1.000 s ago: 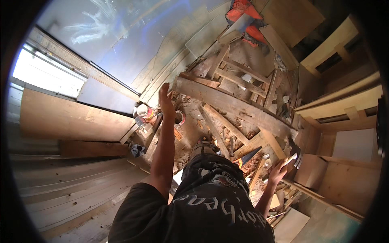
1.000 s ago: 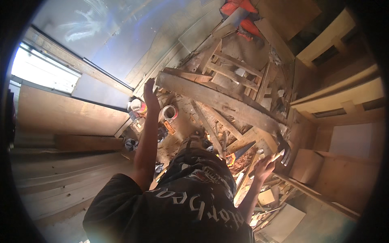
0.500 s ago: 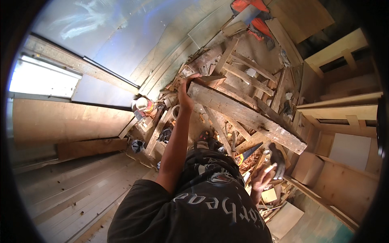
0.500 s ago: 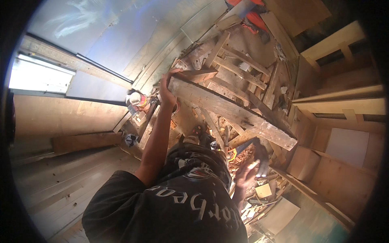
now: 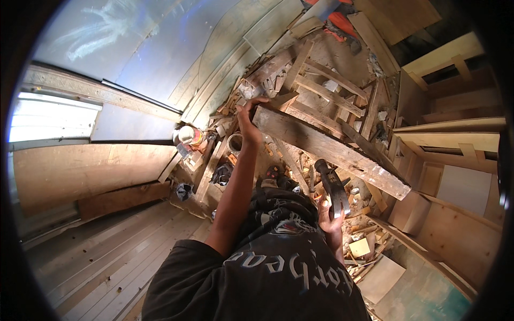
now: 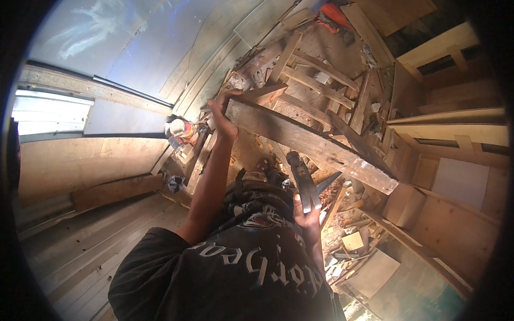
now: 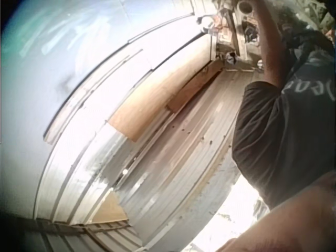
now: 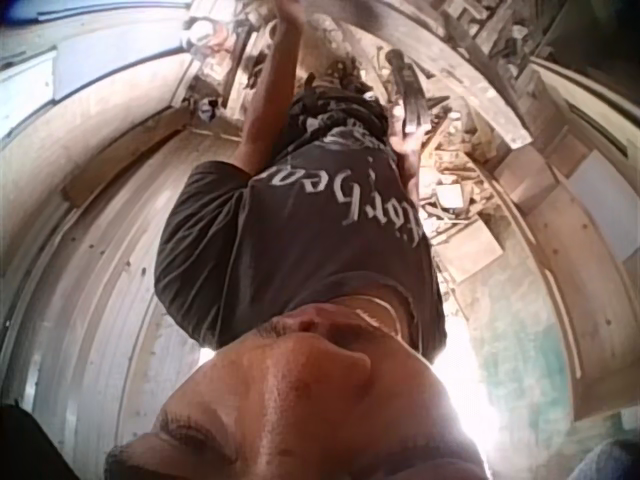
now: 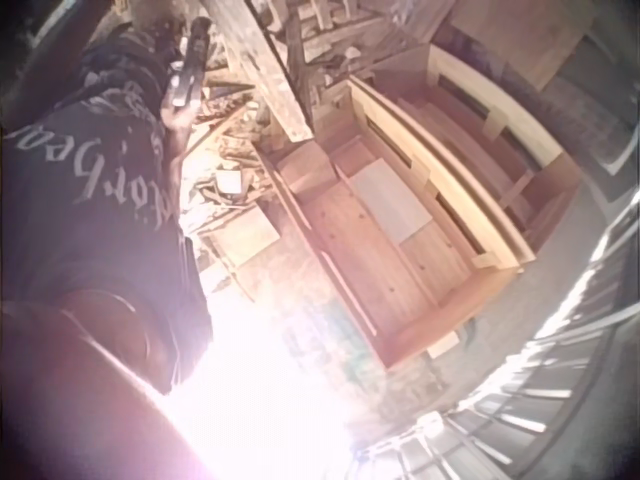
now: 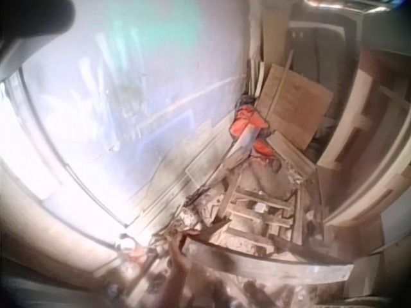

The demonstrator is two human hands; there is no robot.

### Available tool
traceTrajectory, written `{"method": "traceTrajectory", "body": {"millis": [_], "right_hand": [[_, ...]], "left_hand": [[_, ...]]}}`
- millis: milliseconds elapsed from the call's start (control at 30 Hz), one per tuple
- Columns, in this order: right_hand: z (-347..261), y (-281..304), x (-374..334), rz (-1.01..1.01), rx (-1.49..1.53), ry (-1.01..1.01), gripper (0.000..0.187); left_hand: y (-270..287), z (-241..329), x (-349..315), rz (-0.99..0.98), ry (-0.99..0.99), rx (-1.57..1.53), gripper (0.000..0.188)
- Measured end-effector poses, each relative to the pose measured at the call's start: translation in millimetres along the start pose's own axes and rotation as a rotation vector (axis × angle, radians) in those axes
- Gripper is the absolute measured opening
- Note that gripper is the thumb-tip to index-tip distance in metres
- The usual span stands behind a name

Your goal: The person dismantles a wooden frame using a hammer. They repeatedly strike the frame to separate its components, occasionally repositioning the frame and picking up small pieces from the debris-strewn floor.

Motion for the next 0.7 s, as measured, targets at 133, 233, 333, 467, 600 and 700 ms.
{"method": "traceTrajectory", "body": {"millis": [133, 233, 333, 467, 600, 700], "right_hand": [[6, 0, 5, 0.035, 0.032, -0.021, 0.024], [13, 0, 2, -0.026, 0.016, -0.137, 0.026], [-2, 0, 11, -0.026, -0.009, -0.121, 0.025], [-16, -5, 25, 0.025, -0.053, 0.034, 0.023], [-38, -13, 53, 0.028, -0.113, 0.074, 0.021], [-55, -13, 73, 0.071, -0.075, 0.067, 0.017]], "left_hand": [[6, -3, 6, 0.077, -0.011, 0.064, 0.077], [9, 0, 6, 0.153, 0.002, 0.094, 0.065], [-1, 28, 4, 0.083, -0.067, 0.325, 0.050], [-21, 62, 5, -0.066, -0.295, 0.571, 0.039], [-15, 52, 2, -0.092, -0.256, 0.486, 0.033], [-7, 34, 4, -0.067, -0.036, 0.181, 0.026]]}}
Point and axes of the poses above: each hand's wrist, its own x-axis towards the middle knuckle, its own y-axis out of the back of the hand, z = x × y, the point moved 8 cm from there along x, towards the middle knuckle, and after that the axes turned 7 degrees about x, right-handed, at the moved point
